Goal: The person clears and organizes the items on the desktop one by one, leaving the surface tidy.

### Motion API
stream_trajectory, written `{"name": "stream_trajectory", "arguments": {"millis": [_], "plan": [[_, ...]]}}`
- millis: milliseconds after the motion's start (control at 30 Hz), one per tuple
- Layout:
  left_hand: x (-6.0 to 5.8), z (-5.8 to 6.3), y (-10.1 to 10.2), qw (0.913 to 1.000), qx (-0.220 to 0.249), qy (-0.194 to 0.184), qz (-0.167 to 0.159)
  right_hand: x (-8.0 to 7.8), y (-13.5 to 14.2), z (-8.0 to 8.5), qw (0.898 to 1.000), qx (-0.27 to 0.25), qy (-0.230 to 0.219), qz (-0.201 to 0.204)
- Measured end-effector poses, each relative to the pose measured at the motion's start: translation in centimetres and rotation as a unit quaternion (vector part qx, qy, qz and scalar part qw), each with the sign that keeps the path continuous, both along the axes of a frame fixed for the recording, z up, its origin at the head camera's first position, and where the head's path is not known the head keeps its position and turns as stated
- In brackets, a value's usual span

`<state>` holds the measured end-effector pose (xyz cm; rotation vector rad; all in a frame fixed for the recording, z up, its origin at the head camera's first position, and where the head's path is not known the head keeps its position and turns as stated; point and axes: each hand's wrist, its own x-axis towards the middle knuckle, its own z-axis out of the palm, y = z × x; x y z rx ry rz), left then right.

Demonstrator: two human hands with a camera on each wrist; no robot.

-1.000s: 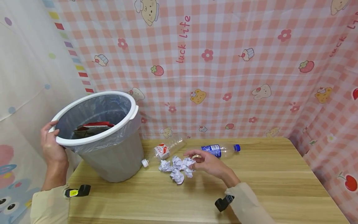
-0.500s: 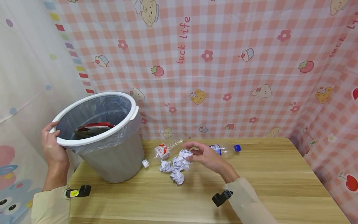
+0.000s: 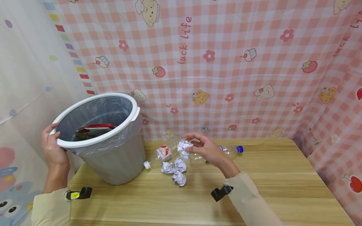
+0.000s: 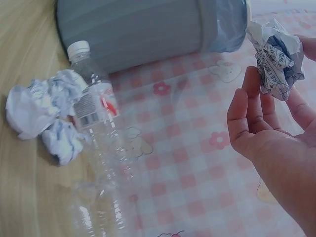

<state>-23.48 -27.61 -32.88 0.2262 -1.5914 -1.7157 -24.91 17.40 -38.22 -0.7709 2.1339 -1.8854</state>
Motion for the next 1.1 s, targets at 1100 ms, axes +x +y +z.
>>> {"name": "stream_trajectory", "arguments": {"millis": [1100], "plan": [[0.0, 0.1, 0.0, 0.9999, -0.012, -0.006, 0.005, -1.1, -4.0, 6.4, 0.999, -0.016, 0.013, -0.031]]}}
